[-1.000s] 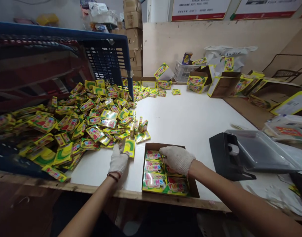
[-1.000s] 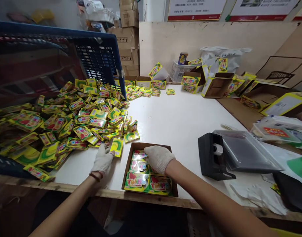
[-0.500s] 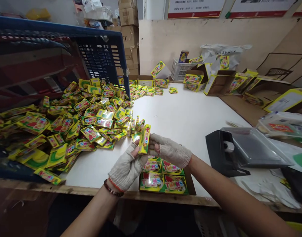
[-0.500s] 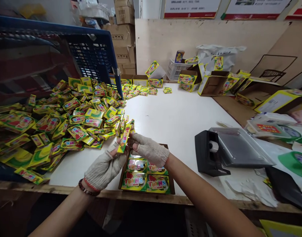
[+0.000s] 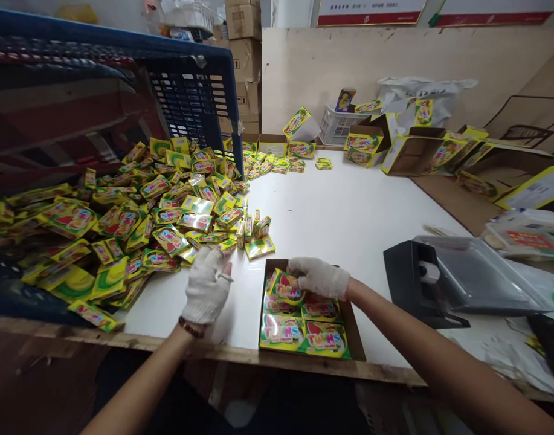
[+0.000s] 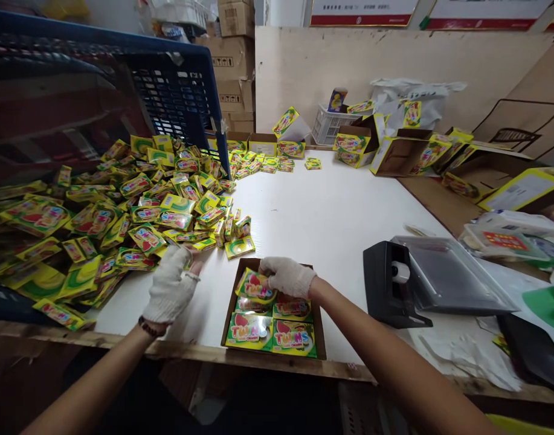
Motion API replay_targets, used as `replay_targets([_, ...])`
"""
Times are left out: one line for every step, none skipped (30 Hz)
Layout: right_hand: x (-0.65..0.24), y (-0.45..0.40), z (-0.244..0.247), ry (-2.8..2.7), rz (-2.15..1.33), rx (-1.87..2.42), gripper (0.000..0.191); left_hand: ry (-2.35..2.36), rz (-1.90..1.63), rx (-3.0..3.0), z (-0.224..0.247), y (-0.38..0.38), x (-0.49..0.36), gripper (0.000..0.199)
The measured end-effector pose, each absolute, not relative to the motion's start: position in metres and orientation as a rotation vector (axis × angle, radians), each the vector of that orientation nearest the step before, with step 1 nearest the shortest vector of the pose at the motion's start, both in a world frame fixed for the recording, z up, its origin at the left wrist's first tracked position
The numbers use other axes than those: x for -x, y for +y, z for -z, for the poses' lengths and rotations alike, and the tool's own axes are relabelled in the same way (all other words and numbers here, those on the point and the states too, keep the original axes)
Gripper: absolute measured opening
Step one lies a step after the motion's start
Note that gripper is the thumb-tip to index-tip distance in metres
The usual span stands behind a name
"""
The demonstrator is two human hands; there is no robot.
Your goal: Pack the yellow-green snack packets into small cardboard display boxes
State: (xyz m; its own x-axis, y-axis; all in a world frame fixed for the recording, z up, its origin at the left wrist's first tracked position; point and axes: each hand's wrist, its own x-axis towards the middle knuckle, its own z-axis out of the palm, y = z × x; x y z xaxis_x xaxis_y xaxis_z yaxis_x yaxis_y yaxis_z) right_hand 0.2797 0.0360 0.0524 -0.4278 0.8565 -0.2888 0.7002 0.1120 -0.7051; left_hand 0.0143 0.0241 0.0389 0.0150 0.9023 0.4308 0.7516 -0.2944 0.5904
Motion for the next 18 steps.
replay_targets([-0.277, 0.037, -0.049, -2.315, -1.118, 1.618, 0.022, 1.831, -1.06, -2.221, -0.04, 0.036, -0.005, 0.025])
replay_targets([-0.272, 0.037, -0.046, -2.423, -1.041, 1.655, 0.024, 1.93, -0.933, -2.315, -0.04, 0.048, 0.002, 0.031])
replay_targets([-0.266, 0.037, -0.045, -2.527, -0.984, 1.683, 0.026, 2.016, -0.778, -2.379, -0.041, 0.059, 0.008, 0.037])
replay_targets([-0.259, 0.036, -0.046, -2.619, -0.941, 1.709, 0.028, 2.084, -0.613, -2.423, -0.041, 0.069, 0.012, 0.041])
replay_targets([-0.253, 0.035, -0.047, -2.695, -0.909, 1.735, 0.029, 2.123, -0.453, -2.459, -0.04, 0.078, 0.015, 0.044])
replay_targets([-0.246, 0.034, -0.049, -2.757, -0.883, 1.757, 0.029, 2.131, -0.311, -2.498, -0.039, 0.085, 0.017, 0.045])
replay_targets([-0.241, 0.033, -0.052, -2.798, -0.854, 1.779, 0.028, 2.109, -0.198, -2.546, -0.037, 0.091, 0.018, 0.046])
replay_targets([-0.237, 0.032, -0.054, -2.813, -0.82, 1.805, 0.026, 2.065, -0.117, -2.603, -0.034, 0.095, 0.019, 0.045])
replay_targets([-0.234, 0.03, -0.055, -2.806, -0.783, 1.831, 0.024, 2.016, -0.068, -2.657, -0.032, 0.098, 0.019, 0.043])
replay_targets([-0.232, 0.028, -0.055, -2.788, -0.746, 1.854, 0.024, 1.975, -0.05, -2.7, -0.03, 0.1, 0.019, 0.039])
replay_targets([-0.231, 0.026, -0.054, -2.773, -0.707, 1.873, 0.025, 1.953, -0.065, -2.727, -0.028, 0.101, 0.02, 0.033])
replay_targets([-0.231, 0.024, -0.052, -2.759, -0.673, 1.887, 0.026, 1.953, -0.118, -2.734, -0.028, 0.101, 0.02, 0.027])
replay_targets([-0.232, 0.022, -0.05, -2.746, -0.648, 1.893, 0.027, 1.969, -0.203, -2.721, -0.029, 0.099, 0.02, 0.02])
replay_targets([-0.234, 0.021, -0.048, -2.737, -0.635, 1.89, 0.028, 1.986, -0.312, -2.69, -0.032, 0.097, 0.019, 0.015])
replay_targets([-0.236, 0.02, -0.045, -2.731, -0.634, 1.879, 0.027, 1.998, -0.45, -2.642, -0.035, 0.093, 0.018, 0.014])
replay_targets([-0.238, 0.019, -0.043, -2.729, -0.643, 1.861, 0.025, 1.998, -0.616, -2.565, -0.04, 0.088, 0.015, 0.015])
replay_targets([-0.241, 0.018, -0.041, -2.736, -0.648, 1.836, 0.023, 1.986, -0.794, -2.444, -0.044, 0.082, 0.011, 0.017])
replay_targets([-0.242, 0.017, -0.04, -2.729, -0.66, 1.809, 0.021, 1.949, -0.961, -2.274, -0.049, 0.074, 0.006, 0.02])
